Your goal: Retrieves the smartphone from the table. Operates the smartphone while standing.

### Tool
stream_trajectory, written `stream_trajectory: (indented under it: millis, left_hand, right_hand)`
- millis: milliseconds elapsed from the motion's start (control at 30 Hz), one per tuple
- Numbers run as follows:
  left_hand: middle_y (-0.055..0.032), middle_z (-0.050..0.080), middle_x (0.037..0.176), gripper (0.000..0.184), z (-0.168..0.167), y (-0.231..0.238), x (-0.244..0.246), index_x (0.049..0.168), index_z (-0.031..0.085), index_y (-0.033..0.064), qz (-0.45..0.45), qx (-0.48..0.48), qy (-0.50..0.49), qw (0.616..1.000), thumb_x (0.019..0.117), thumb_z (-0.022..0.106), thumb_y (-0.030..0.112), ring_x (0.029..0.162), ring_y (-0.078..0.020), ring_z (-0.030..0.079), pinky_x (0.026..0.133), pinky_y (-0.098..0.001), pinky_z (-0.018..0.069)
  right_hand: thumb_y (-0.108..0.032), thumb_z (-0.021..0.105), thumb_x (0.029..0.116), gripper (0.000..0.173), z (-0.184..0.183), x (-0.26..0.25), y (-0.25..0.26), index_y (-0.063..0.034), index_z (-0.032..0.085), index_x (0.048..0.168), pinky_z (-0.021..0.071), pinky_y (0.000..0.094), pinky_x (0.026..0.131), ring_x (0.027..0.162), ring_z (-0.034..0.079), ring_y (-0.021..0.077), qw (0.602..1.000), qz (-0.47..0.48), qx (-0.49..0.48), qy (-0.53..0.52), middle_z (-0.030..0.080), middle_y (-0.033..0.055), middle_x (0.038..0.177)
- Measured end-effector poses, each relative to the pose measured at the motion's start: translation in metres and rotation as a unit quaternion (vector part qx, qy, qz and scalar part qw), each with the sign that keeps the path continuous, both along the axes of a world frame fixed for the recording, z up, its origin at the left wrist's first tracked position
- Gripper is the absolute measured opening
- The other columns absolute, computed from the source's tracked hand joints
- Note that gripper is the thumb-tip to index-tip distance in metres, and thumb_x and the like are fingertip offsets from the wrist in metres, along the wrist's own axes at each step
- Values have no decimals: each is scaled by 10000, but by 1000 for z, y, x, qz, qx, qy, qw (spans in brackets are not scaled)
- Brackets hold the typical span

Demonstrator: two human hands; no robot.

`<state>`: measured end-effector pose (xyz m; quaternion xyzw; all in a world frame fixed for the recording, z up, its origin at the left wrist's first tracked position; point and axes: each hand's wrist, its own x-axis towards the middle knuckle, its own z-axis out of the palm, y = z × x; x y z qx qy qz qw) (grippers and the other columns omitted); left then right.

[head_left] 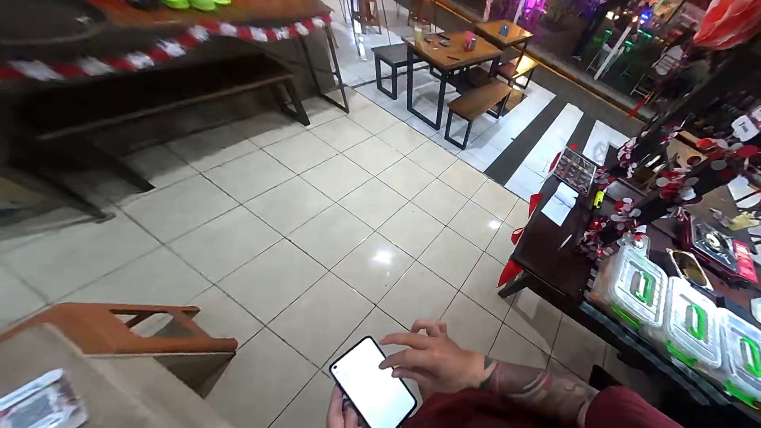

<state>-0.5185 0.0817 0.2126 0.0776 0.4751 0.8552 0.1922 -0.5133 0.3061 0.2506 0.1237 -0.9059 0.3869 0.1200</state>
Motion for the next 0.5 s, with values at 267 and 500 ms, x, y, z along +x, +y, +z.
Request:
stream_trajectory:
  millis: [267, 500]
  left_hand:
    - [-163, 434, 1568, 924, 7, -4, -11, 1630, 39, 36, 14, -8, 14, 1000, 980, 547, 451, 1370, -271, 523, 1086, -485, 499]
    - [-152, 463, 1552, 800, 11, -21, -6, 1659, 163, 248, 49, -57, -49, 996, 917, 461, 248, 1319, -311, 557, 1018, -531, 524]
  right_hand:
    - [-343, 578, 1040, 310, -6, -16, -5, -267, 691, 1319, 398, 554, 1074, 1336, 529, 228, 999, 40, 16, -2, 554, -39, 1511]
    - [-486, 489, 1056, 442, -12, -32, -22, -310, 585, 1449, 287, 634, 1134, 1518, 287, 270, 992, 87, 74, -57, 298, -43, 1678]
